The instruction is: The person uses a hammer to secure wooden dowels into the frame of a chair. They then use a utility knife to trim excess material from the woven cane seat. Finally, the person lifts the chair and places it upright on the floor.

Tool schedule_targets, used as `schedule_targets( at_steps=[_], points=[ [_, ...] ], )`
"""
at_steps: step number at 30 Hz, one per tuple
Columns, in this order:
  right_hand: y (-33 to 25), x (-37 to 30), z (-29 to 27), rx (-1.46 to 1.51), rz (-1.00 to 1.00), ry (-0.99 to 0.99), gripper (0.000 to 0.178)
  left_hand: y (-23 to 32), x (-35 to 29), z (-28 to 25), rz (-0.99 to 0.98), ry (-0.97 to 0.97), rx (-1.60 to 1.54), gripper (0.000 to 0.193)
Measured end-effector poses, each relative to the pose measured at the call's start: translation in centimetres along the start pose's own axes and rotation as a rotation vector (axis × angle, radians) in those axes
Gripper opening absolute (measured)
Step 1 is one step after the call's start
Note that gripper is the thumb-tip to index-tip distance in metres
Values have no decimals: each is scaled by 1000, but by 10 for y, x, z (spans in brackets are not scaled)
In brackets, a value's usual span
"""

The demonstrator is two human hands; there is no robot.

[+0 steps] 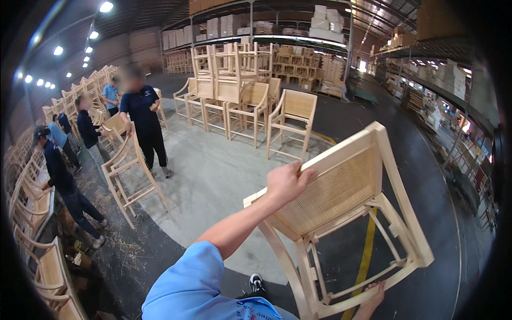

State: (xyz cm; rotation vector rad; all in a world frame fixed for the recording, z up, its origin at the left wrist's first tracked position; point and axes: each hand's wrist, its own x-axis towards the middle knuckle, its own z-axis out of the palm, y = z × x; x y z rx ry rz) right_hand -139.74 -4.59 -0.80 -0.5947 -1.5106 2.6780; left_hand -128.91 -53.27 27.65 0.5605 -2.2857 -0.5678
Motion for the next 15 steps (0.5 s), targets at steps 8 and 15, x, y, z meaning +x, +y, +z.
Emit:
schedule_targets(
  at_steps=[8, 15],
  points=[
    [176, 27, 175, 202, 769, -118, 69, -52, 122, 39, 429, 49, 88, 43],
    [286, 28, 252, -357, 1148, -450, 76, -104, 180, 86, 677, -120, 50, 37]
  ],
)
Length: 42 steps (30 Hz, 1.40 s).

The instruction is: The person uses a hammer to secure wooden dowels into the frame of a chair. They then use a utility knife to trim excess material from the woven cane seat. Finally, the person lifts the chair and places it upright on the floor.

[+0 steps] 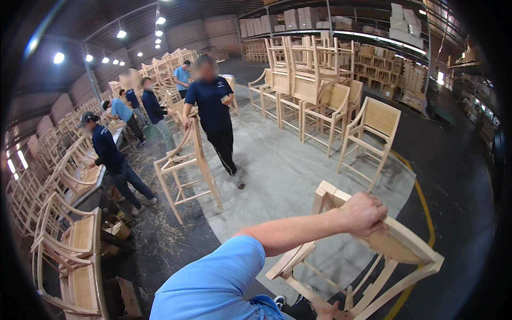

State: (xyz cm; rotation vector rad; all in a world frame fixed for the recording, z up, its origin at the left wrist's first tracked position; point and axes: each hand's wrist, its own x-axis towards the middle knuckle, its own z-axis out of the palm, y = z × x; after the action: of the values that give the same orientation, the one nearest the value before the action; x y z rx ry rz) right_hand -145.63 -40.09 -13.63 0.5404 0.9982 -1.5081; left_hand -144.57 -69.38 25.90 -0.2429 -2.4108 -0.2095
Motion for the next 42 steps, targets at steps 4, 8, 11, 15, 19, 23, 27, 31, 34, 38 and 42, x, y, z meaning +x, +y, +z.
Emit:
schedule_targets(
  at_steps=[4, 8, 11, 15, 19, 23, 27, 31, 34, 38, 42],
  points=[
    [2, 49, 28, -255, 164, -11, 80, -49, 21, 55, 3, -114, -73, 37],
    [5, 74, 40, -326, 269, 20, 85, -119, 32, 119, -141, -305, -54, 39],
    [-8, 88, 46, -358, 355, 21, 89, -176, 16, 144, -213, -332, 16, 43],
    [-51, 105, 34, -416, 407, 87, 94, -218, 40, 171, -259, -404, -18, 41],
    [-92, 121, 53, -1430, 163, 43, 96, -237, 55, 191, -355, -375, 28, 44],
    [-102, 109, 85, -2064, 44, -15, 94, -241, 16, 201, -443, -339, 192, 63],
    [-110, 115, 57, -2210, -123, -229, 86, -215, -17, 206, -485, -298, 68, 69],
    [-109, 117, 74, -2163, -60, -69, 86, -122, -119, 188, -730, -625, -356, 56],
    [-140, 129, 79, -2224, -52, -40, 83, -41, -206, 139, -922, -542, -473, 52],
    [-142, 137, 99, -2301, -16, -131, 79, 90, -347, 14, -1751, -838, -365, 64],
    [-126, 142, 126, -2265, 27, -149, 76, 233, -457, -92, -2812, 201, 278, 45]
  ],
)
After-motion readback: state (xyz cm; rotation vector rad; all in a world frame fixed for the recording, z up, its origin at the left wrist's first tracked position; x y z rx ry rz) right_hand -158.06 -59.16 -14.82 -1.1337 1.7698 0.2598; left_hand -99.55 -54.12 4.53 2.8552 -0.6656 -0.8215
